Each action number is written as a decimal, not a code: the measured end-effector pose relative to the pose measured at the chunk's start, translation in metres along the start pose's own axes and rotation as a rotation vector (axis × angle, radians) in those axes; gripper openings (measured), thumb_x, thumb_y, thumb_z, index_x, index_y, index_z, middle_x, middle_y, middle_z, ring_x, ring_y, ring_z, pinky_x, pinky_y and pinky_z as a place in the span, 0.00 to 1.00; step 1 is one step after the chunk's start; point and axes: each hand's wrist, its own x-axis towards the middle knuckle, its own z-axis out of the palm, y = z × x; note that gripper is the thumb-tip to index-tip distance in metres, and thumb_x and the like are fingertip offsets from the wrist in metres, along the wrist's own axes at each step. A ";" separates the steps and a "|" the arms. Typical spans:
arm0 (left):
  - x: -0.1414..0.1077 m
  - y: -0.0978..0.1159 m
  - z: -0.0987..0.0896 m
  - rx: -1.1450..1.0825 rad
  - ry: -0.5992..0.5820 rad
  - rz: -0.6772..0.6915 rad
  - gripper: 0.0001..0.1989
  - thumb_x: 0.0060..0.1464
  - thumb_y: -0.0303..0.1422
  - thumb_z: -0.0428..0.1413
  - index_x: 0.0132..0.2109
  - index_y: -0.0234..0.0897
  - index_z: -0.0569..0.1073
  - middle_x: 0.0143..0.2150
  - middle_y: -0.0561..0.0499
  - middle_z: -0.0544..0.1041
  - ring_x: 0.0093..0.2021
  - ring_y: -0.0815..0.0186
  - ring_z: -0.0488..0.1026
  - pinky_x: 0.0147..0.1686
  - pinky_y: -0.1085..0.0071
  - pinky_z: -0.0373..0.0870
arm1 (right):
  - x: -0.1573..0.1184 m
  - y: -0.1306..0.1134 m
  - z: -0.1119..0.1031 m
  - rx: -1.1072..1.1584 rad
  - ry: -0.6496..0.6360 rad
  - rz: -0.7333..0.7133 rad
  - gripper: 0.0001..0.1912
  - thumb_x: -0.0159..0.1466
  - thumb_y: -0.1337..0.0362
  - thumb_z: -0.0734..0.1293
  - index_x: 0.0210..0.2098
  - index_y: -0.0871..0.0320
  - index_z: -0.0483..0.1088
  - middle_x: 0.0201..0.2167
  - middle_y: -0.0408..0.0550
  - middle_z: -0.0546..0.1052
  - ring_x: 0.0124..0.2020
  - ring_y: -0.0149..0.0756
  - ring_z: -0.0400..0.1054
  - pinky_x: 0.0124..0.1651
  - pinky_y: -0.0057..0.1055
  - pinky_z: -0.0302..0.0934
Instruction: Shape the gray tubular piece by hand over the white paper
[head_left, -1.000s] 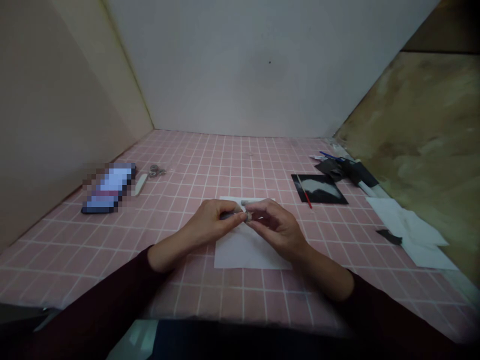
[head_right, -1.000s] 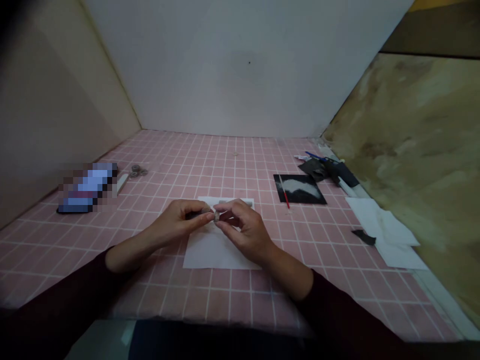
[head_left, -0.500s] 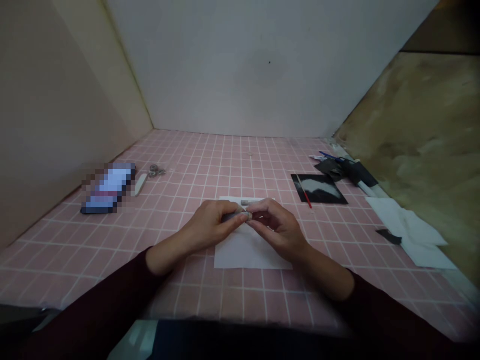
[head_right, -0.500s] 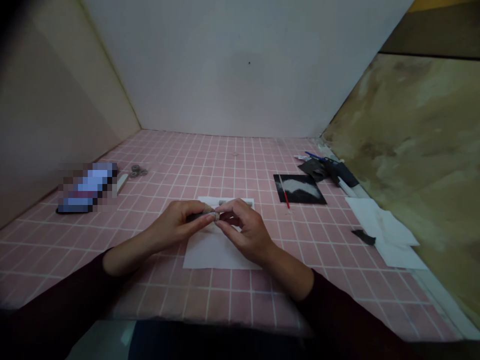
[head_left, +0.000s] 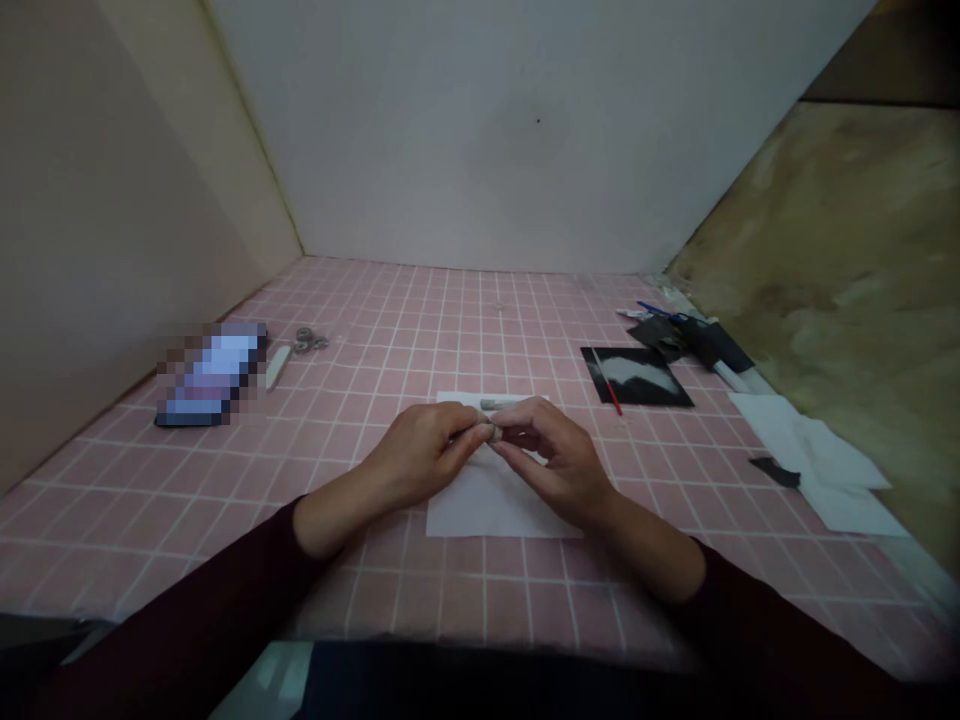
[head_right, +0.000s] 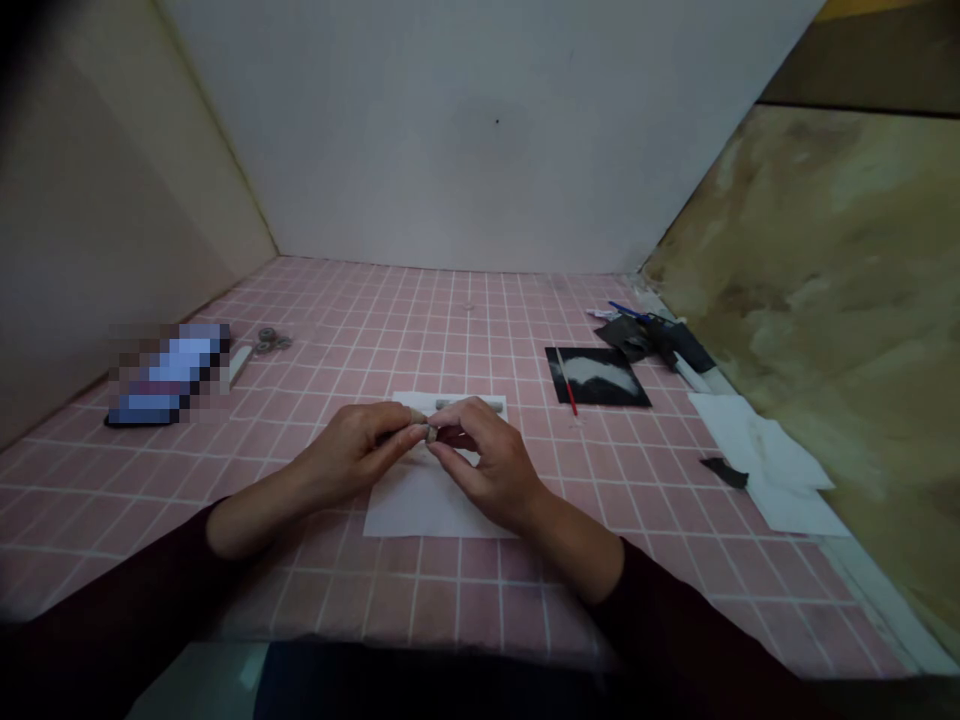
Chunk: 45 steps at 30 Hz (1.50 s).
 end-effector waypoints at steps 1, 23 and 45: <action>0.000 0.000 0.000 0.001 0.001 -0.002 0.19 0.66 0.37 0.47 0.30 0.35 0.73 0.27 0.51 0.74 0.28 0.68 0.68 0.31 0.71 0.60 | 0.000 0.000 0.000 0.007 0.002 0.013 0.10 0.66 0.68 0.68 0.47 0.53 0.71 0.41 0.48 0.73 0.41 0.33 0.74 0.46 0.33 0.77; -0.005 -0.007 0.010 0.076 0.181 0.209 0.07 0.65 0.28 0.52 0.45 0.36 0.74 0.36 0.50 0.77 0.35 0.66 0.73 0.33 0.72 0.68 | 0.001 0.010 0.004 0.243 0.091 0.189 0.10 0.61 0.67 0.73 0.42 0.55 0.72 0.38 0.45 0.76 0.38 0.32 0.75 0.41 0.31 0.73; -0.005 -0.010 0.010 0.176 0.204 0.321 0.06 0.66 0.27 0.53 0.46 0.37 0.74 0.37 0.50 0.80 0.35 0.67 0.77 0.32 0.73 0.71 | 0.001 0.004 0.007 0.443 0.118 0.339 0.15 0.57 0.60 0.77 0.38 0.57 0.71 0.37 0.46 0.79 0.36 0.33 0.79 0.42 0.33 0.76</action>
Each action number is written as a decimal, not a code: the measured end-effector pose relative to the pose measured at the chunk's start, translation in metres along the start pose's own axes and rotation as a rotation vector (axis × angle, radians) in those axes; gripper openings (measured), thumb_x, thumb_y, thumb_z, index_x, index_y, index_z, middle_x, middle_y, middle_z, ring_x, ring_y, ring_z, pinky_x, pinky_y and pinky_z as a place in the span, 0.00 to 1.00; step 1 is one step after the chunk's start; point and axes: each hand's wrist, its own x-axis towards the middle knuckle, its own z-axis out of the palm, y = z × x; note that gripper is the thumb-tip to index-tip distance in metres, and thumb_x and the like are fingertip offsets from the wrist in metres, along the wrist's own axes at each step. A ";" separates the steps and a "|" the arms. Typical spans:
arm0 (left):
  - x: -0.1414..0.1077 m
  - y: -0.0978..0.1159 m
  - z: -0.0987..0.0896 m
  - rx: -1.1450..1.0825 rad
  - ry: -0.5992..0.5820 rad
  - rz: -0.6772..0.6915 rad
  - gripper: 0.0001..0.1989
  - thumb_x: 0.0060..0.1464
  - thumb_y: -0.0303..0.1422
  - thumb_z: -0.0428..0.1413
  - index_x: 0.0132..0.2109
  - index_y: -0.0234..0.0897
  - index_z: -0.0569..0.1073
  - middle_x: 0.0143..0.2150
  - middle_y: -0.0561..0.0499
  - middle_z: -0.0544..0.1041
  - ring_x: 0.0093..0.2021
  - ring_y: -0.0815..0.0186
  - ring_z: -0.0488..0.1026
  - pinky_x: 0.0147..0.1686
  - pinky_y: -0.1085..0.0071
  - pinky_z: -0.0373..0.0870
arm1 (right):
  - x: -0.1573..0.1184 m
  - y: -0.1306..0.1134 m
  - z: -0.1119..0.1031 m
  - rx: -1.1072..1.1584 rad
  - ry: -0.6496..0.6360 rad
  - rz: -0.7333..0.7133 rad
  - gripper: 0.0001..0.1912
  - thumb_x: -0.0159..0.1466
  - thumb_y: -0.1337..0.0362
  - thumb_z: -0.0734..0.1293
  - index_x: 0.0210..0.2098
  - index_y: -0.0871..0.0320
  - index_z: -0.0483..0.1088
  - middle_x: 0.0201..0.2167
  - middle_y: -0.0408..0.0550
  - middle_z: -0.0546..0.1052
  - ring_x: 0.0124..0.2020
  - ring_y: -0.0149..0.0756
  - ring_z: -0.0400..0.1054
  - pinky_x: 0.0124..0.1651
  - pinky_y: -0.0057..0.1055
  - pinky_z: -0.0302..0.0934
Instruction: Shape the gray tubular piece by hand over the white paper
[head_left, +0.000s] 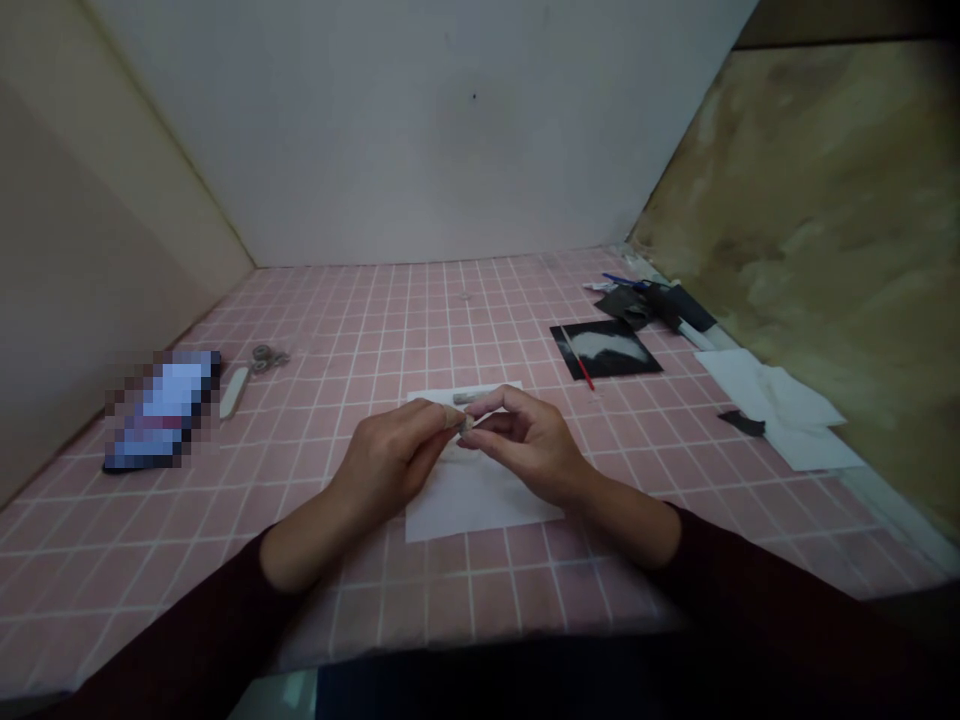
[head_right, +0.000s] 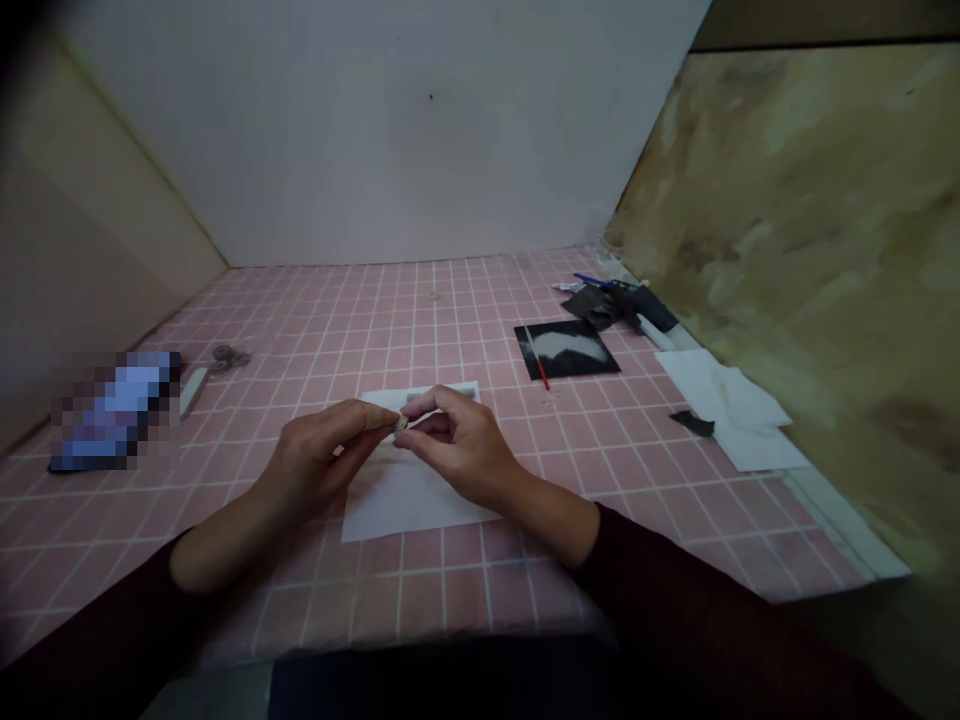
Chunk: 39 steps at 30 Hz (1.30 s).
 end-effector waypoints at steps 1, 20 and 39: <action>0.000 0.000 0.000 -0.005 -0.010 -0.001 0.06 0.66 0.26 0.53 0.46 0.37 0.74 0.37 0.50 0.80 0.35 0.67 0.77 0.32 0.73 0.70 | -0.001 0.000 0.000 -0.005 0.004 -0.008 0.14 0.57 0.60 0.77 0.38 0.57 0.72 0.37 0.46 0.79 0.36 0.33 0.79 0.42 0.33 0.76; 0.006 0.002 -0.002 -0.539 -0.066 -0.445 0.07 0.62 0.36 0.58 0.42 0.36 0.72 0.34 0.52 0.75 0.32 0.69 0.71 0.31 0.73 0.68 | 0.001 0.001 -0.002 -0.188 -0.078 -0.274 0.12 0.65 0.71 0.68 0.47 0.56 0.70 0.41 0.46 0.73 0.40 0.30 0.75 0.49 0.33 0.74; 0.015 0.007 -0.012 -0.689 -0.372 -0.545 0.17 0.63 0.42 0.50 0.29 0.36 0.68 0.26 0.55 0.66 0.27 0.70 0.62 0.27 0.73 0.58 | -0.001 -0.001 -0.007 -0.345 -0.143 -0.289 0.10 0.68 0.67 0.68 0.49 0.54 0.70 0.41 0.47 0.75 0.39 0.34 0.74 0.44 0.35 0.72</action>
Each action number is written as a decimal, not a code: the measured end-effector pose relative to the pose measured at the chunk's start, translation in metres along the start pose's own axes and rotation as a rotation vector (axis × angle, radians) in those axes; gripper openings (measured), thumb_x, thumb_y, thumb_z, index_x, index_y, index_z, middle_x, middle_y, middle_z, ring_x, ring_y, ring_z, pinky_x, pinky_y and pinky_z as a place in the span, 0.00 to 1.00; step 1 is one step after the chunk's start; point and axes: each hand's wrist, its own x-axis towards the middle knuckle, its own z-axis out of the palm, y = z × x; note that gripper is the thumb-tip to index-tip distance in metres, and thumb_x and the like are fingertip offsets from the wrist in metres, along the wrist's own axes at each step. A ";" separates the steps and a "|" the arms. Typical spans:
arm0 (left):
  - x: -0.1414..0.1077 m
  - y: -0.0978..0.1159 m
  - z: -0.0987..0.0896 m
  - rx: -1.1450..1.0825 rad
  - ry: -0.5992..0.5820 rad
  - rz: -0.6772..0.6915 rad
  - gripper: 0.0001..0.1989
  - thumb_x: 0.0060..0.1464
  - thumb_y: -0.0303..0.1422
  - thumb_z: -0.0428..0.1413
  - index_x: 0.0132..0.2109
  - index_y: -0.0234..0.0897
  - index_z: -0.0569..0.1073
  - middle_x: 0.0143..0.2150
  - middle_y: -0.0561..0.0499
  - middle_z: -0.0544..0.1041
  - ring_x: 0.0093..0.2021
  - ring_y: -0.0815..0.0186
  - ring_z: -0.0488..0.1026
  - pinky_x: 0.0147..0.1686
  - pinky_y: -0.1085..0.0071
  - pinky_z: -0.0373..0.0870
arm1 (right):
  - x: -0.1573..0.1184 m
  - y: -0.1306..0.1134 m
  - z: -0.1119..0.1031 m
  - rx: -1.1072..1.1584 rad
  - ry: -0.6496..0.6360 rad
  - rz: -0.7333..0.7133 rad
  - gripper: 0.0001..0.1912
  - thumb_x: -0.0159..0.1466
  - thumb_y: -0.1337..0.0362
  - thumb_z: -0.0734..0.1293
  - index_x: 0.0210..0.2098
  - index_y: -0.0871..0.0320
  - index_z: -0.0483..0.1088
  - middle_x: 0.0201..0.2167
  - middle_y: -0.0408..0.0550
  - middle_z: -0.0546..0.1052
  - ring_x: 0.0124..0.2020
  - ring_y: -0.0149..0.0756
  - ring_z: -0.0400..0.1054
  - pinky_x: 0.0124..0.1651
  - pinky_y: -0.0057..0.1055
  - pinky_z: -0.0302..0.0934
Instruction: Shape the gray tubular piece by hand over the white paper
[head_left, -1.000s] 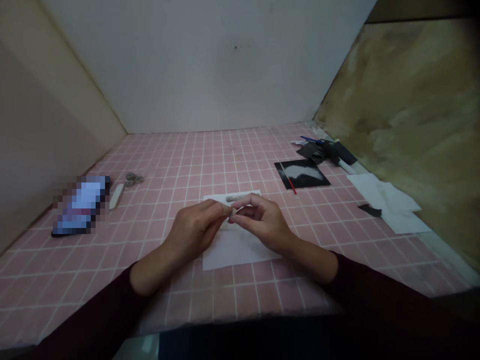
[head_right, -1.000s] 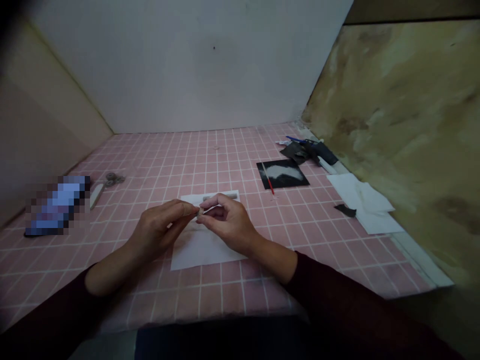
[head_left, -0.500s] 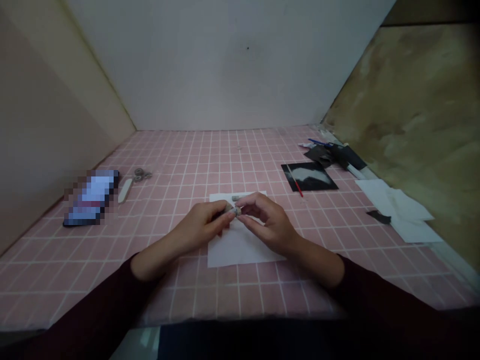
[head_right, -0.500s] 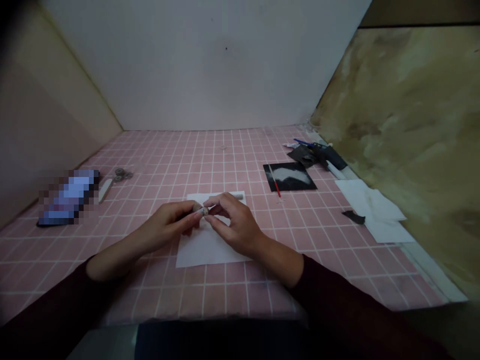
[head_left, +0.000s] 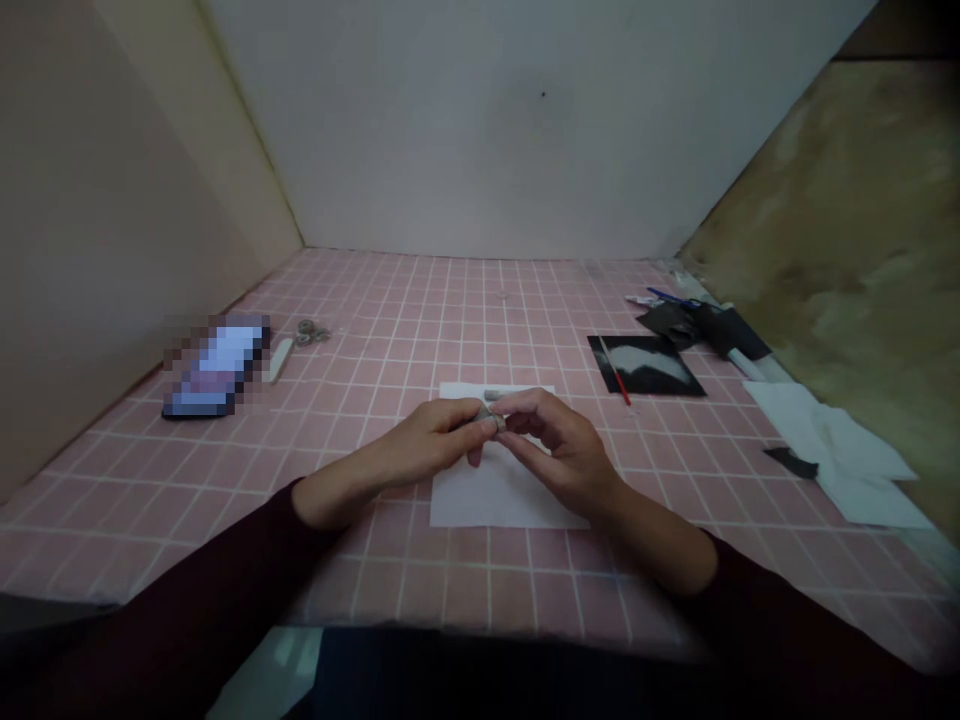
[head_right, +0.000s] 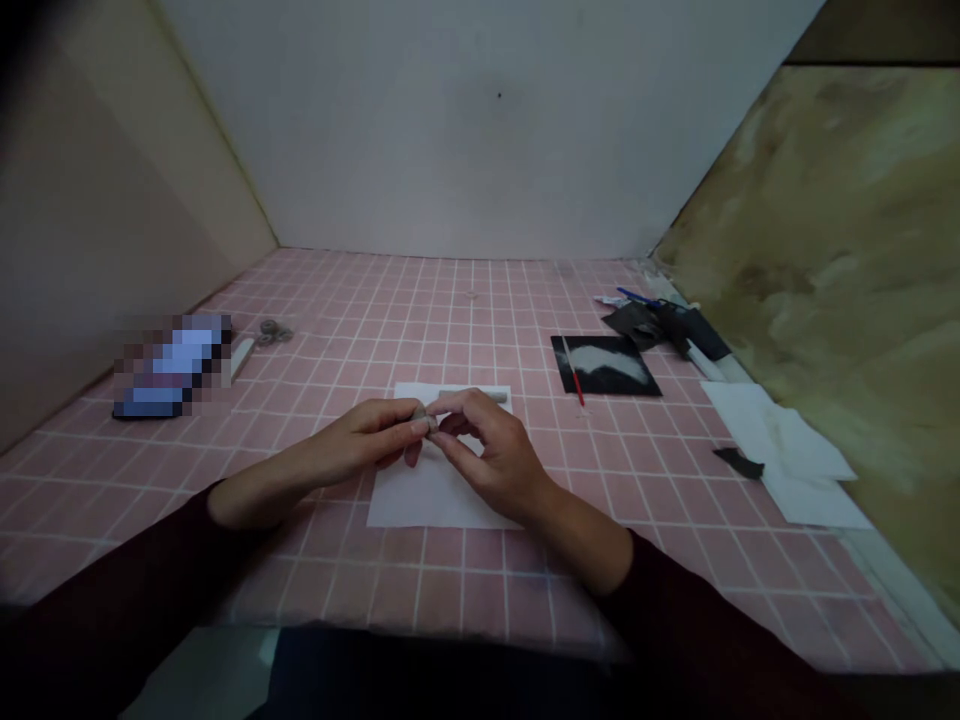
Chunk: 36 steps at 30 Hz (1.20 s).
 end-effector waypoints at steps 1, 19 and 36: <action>0.000 0.001 0.000 0.000 0.001 -0.004 0.18 0.63 0.42 0.50 0.28 0.36 0.68 0.26 0.55 0.66 0.27 0.70 0.62 0.27 0.73 0.58 | 0.000 0.000 0.000 0.010 0.002 0.005 0.10 0.68 0.67 0.68 0.48 0.54 0.71 0.40 0.47 0.75 0.39 0.33 0.74 0.44 0.35 0.72; -0.003 0.000 -0.001 0.156 0.063 0.058 0.19 0.64 0.40 0.46 0.27 0.37 0.68 0.25 0.54 0.68 0.28 0.68 0.64 0.31 0.70 0.60 | -0.001 -0.001 0.000 -0.096 0.012 -0.061 0.12 0.67 0.69 0.68 0.49 0.51 0.71 0.43 0.48 0.75 0.42 0.38 0.73 0.45 0.39 0.72; 0.002 -0.010 -0.005 -0.175 -0.059 -0.080 0.19 0.57 0.43 0.54 0.24 0.36 0.71 0.19 0.56 0.64 0.21 0.71 0.57 0.24 0.72 0.52 | 0.002 -0.012 0.002 -0.346 -0.017 -0.228 0.11 0.67 0.71 0.66 0.47 0.52 0.72 0.39 0.48 0.77 0.39 0.38 0.73 0.39 0.37 0.71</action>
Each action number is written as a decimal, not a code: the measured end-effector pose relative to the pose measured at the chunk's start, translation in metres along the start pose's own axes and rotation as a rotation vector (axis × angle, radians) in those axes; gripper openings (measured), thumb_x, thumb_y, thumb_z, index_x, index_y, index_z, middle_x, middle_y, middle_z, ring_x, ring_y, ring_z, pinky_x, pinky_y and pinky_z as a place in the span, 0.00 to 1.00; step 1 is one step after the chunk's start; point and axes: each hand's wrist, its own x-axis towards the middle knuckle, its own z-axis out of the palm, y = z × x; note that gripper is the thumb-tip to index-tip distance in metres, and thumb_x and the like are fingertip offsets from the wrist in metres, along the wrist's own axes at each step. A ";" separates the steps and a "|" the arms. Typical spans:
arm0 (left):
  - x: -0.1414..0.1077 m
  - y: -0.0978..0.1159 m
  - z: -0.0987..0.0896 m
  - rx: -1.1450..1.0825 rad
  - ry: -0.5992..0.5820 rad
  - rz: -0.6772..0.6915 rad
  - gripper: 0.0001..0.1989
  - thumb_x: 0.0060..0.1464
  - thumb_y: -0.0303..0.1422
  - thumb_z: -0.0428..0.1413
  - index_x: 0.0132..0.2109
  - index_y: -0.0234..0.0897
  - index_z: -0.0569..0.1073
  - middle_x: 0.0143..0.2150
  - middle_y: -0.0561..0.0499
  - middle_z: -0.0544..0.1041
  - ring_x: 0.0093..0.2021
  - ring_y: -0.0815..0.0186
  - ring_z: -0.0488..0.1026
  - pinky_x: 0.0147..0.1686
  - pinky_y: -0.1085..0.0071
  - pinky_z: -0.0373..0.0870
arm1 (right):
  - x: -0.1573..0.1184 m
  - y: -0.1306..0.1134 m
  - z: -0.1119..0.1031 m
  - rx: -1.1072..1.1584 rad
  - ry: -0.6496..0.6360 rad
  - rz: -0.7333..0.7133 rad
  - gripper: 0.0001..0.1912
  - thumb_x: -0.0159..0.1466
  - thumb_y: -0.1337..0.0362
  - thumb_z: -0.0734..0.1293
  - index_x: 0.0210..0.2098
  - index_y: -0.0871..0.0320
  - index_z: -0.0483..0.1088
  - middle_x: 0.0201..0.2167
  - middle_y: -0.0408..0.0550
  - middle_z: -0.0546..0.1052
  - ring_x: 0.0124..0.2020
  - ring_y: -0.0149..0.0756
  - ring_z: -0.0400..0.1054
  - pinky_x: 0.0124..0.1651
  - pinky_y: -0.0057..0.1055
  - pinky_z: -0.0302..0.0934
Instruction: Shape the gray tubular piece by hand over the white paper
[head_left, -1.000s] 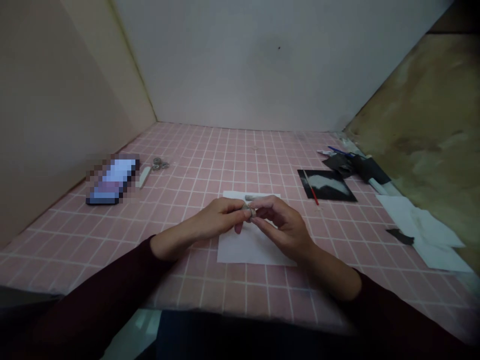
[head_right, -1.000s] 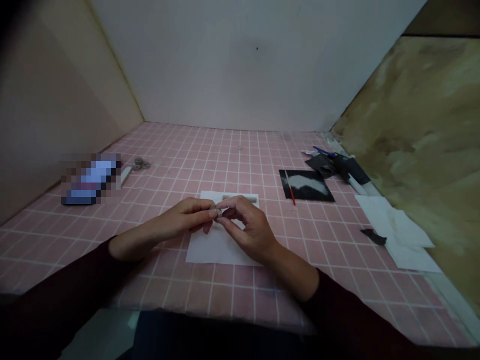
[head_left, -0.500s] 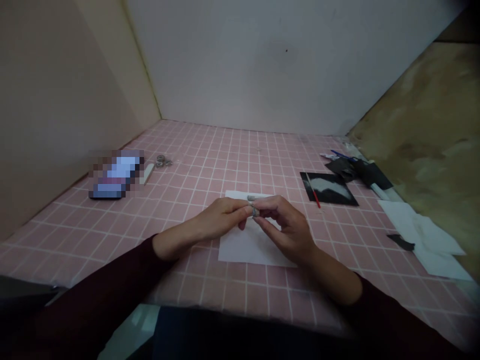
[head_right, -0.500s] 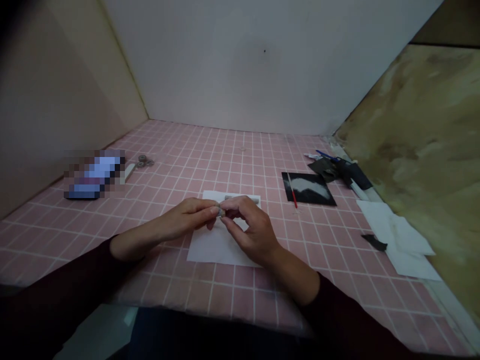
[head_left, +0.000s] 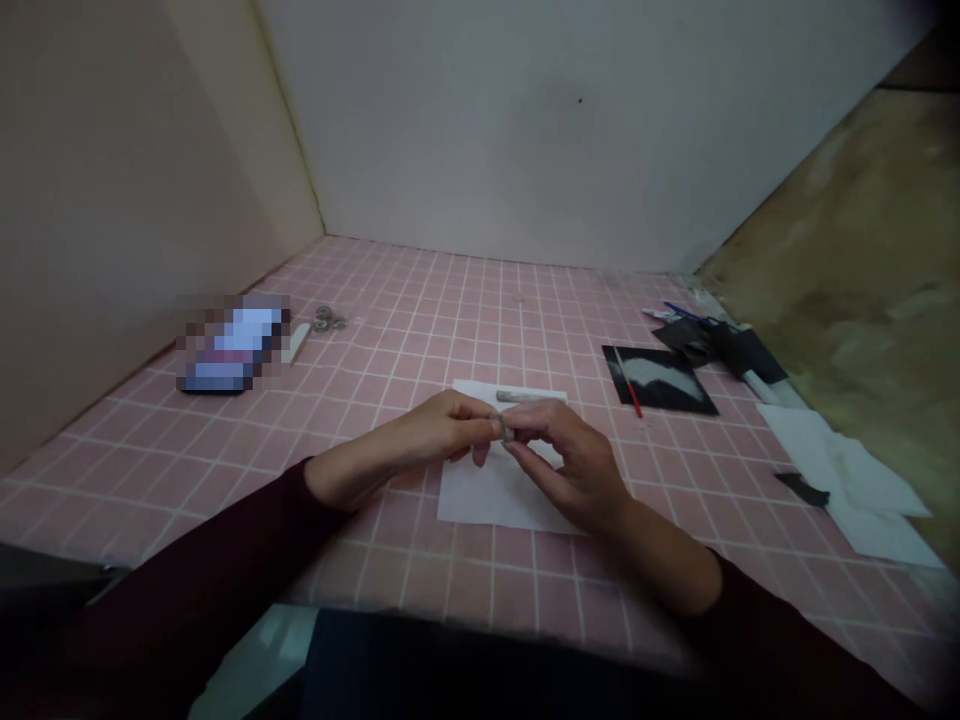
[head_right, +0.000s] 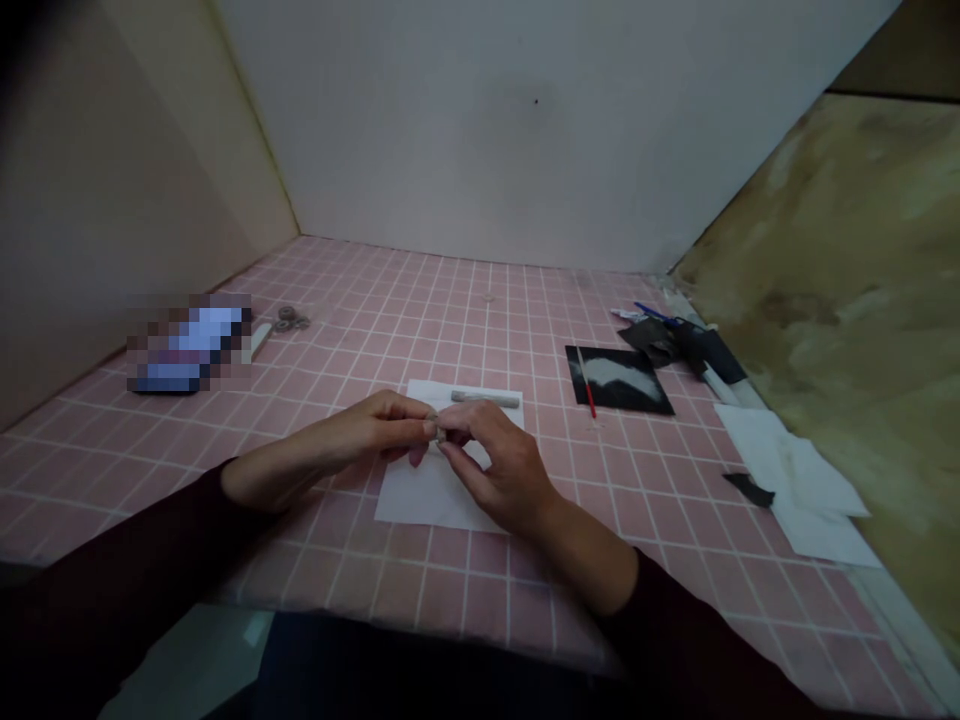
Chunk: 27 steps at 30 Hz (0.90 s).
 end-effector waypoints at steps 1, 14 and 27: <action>0.000 -0.001 0.000 -0.006 0.006 0.003 0.20 0.58 0.43 0.54 0.24 0.36 0.71 0.19 0.56 0.63 0.21 0.71 0.57 0.24 0.72 0.51 | 0.000 0.000 0.000 -0.003 0.001 0.003 0.11 0.67 0.71 0.66 0.48 0.52 0.71 0.39 0.48 0.77 0.39 0.38 0.73 0.39 0.36 0.71; -0.001 -0.003 -0.002 -0.072 -0.043 0.004 0.19 0.60 0.46 0.54 0.29 0.35 0.70 0.24 0.55 0.70 0.21 0.73 0.59 0.24 0.72 0.52 | -0.001 0.000 -0.002 -0.003 -0.048 -0.005 0.10 0.67 0.71 0.66 0.47 0.53 0.70 0.40 0.49 0.77 0.40 0.38 0.73 0.40 0.38 0.71; -0.006 0.004 0.000 -0.383 -0.092 -0.101 0.12 0.57 0.39 0.58 0.33 0.34 0.69 0.28 0.54 0.72 0.23 0.74 0.59 0.24 0.73 0.54 | 0.001 -0.001 -0.002 0.124 -0.004 0.008 0.12 0.67 0.72 0.67 0.49 0.54 0.73 0.42 0.51 0.78 0.42 0.39 0.74 0.43 0.38 0.71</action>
